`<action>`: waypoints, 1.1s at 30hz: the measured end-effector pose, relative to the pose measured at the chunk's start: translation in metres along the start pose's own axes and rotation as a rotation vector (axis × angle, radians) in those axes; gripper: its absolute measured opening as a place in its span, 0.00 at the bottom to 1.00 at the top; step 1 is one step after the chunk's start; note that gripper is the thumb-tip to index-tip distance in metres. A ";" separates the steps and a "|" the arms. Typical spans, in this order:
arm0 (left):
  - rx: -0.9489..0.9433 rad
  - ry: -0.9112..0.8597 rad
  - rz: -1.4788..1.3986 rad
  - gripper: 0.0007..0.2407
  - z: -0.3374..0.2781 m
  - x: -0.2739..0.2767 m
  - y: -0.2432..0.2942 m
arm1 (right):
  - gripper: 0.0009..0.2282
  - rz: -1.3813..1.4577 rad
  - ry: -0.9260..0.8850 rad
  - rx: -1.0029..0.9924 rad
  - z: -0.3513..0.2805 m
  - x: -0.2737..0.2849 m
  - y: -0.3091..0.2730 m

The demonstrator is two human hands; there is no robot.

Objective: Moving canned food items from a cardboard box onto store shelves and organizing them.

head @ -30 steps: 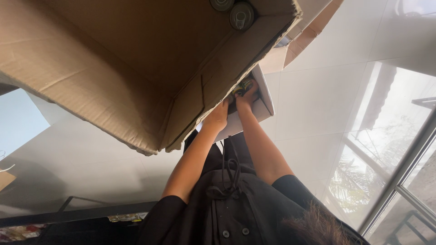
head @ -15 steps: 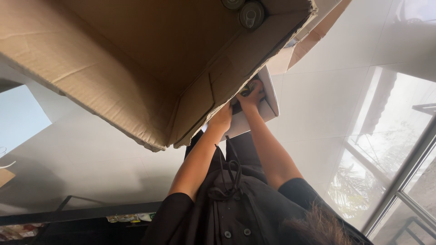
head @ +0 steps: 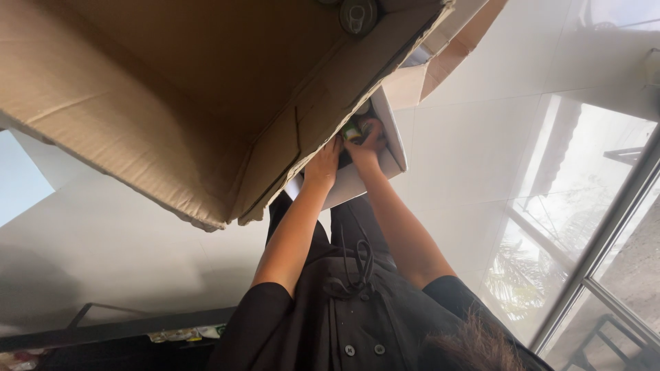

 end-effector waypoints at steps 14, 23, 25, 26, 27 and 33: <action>-0.031 0.104 -0.011 0.21 -0.004 -0.043 0.003 | 0.35 -0.669 -0.242 0.327 -0.103 0.036 -0.144; -0.161 0.094 0.050 0.19 0.011 -0.082 0.019 | 0.32 -0.383 -0.152 0.507 -0.160 0.117 -0.162; -0.230 0.064 0.064 0.18 0.007 -0.076 0.027 | 0.32 -0.301 -0.123 0.525 -0.169 0.126 -0.160; -0.285 -0.017 0.097 0.19 0.005 -0.063 0.032 | 0.32 -0.278 -0.096 0.565 -0.175 0.128 -0.163; -0.338 -0.102 0.131 0.20 -0.001 -0.055 0.037 | 0.32 -0.254 -0.071 0.601 -0.181 0.130 -0.162; -0.293 -0.154 0.377 0.23 0.003 -0.077 0.035 | 0.30 -0.204 -0.044 0.538 -0.181 0.124 -0.124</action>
Point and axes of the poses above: each hand's wrist, its own z-axis towards the middle knuckle, its own x-axis out of the back of the hand, y = z × x, the point moved 9 cm from there along z, towards the middle knuckle, and after that the axes turned 9 degrees about -y, right-handed, at the moved point
